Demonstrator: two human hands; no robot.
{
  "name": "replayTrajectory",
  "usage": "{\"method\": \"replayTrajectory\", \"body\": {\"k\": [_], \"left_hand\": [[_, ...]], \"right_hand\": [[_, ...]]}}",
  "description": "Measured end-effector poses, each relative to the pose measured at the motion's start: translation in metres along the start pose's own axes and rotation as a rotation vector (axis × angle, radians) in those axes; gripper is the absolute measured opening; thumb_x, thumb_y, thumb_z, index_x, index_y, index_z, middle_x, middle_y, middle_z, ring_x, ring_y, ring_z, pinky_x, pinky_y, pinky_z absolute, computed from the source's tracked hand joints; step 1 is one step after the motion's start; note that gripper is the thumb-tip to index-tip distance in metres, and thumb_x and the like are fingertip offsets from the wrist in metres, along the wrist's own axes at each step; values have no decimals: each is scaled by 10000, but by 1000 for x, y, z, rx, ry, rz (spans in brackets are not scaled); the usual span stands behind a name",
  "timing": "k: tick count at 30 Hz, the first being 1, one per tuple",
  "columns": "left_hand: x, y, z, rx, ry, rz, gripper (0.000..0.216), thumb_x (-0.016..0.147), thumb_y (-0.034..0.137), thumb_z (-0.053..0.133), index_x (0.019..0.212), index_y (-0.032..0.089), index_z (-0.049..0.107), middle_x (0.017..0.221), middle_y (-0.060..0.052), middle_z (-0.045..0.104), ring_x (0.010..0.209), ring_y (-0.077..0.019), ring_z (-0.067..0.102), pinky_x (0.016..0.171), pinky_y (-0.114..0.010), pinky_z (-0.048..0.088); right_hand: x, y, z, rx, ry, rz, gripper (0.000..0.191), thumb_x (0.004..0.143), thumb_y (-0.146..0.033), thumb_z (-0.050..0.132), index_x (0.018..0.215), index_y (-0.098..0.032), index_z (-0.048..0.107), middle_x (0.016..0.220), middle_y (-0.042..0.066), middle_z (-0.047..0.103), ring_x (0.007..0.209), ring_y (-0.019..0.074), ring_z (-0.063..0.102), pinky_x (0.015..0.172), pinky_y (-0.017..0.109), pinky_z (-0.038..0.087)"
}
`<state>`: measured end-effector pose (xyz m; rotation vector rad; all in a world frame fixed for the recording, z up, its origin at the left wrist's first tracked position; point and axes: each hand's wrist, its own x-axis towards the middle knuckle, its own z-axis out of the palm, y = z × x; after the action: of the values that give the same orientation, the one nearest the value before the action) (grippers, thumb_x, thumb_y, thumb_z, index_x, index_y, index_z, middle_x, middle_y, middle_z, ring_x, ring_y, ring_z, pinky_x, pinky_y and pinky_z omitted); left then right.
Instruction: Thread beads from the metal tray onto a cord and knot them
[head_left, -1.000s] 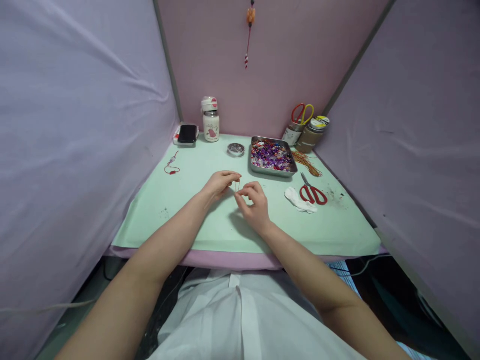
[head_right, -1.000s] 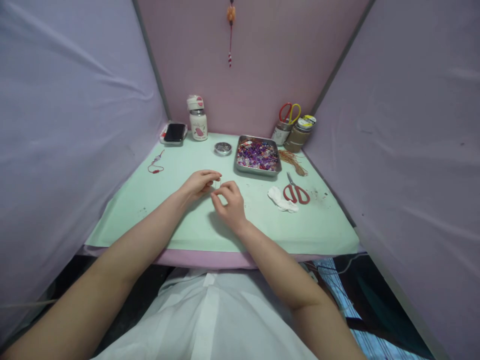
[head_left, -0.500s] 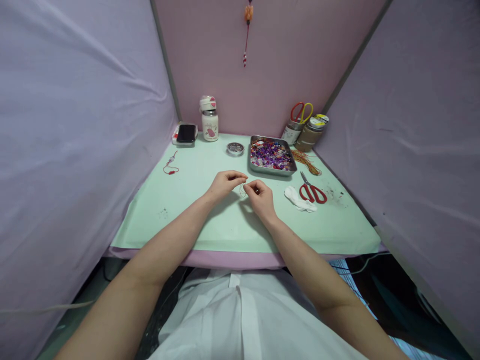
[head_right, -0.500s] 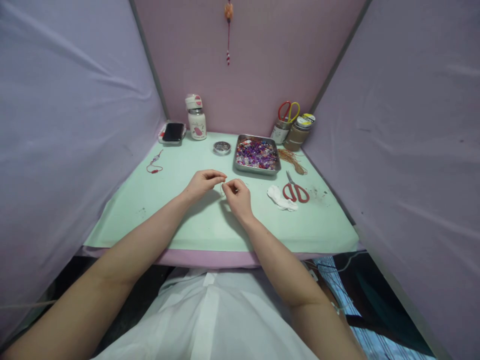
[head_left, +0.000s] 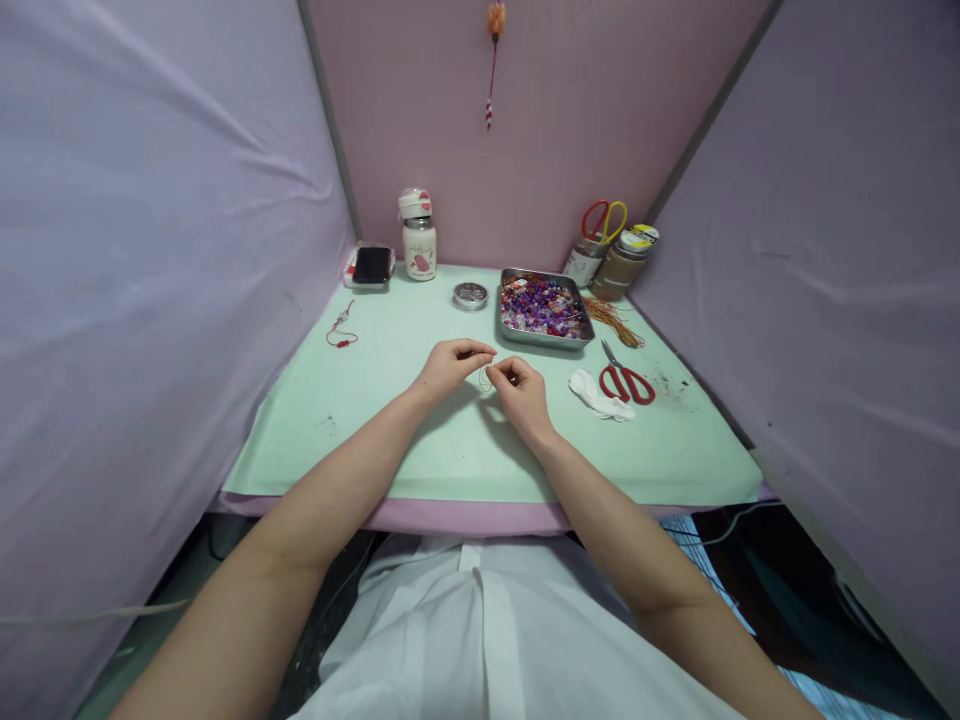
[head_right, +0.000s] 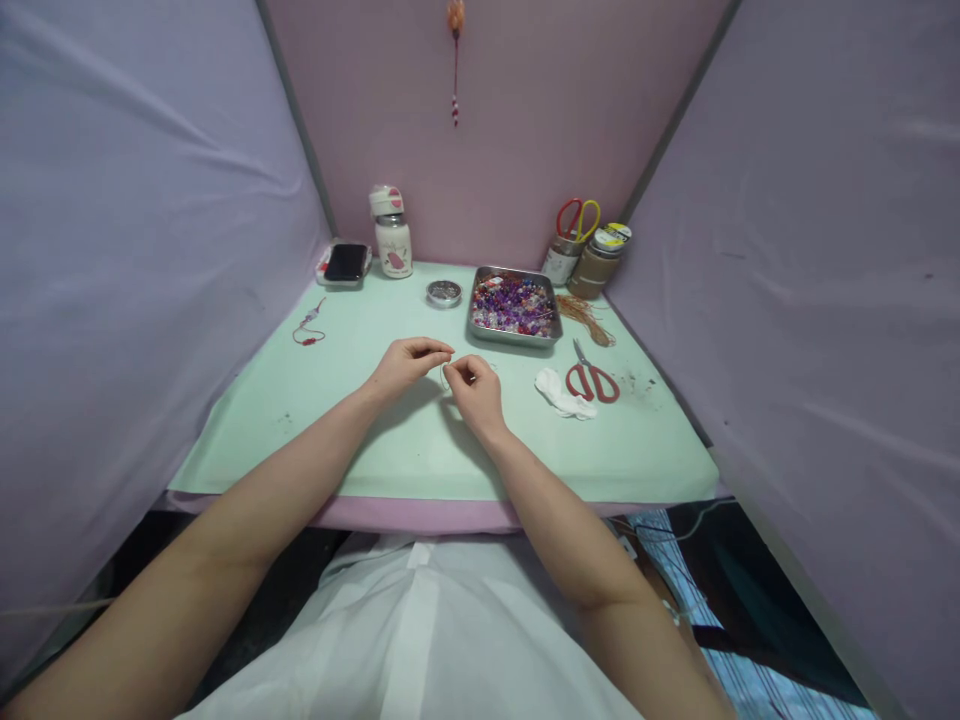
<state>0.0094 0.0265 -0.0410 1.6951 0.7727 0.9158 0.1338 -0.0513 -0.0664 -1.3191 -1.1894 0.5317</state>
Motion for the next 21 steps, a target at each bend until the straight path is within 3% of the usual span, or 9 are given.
{"method": "replayTrajectory", "body": {"k": [14, 21], "left_hand": [[-2, 0, 0, 64, -8, 30, 237, 734, 328, 643, 863, 152, 736, 918, -81, 723, 860, -174, 616, 819, -316, 454], [-2, 0, 1, 184, -26, 91, 215, 759, 293, 603, 851, 153, 738, 869, -67, 711, 810, -160, 603, 784, -295, 451]], "right_hand": [[4, 1, -1, 97, 28, 70, 275, 760, -461, 628, 721, -189, 605, 687, -4, 597, 647, 133, 503, 638, 273, 419], [6, 3, 0, 212, 14, 189, 289, 739, -472, 632, 779, -191, 579, 691, -1, 608, 620, 126, 535, 564, 251, 406]]}}
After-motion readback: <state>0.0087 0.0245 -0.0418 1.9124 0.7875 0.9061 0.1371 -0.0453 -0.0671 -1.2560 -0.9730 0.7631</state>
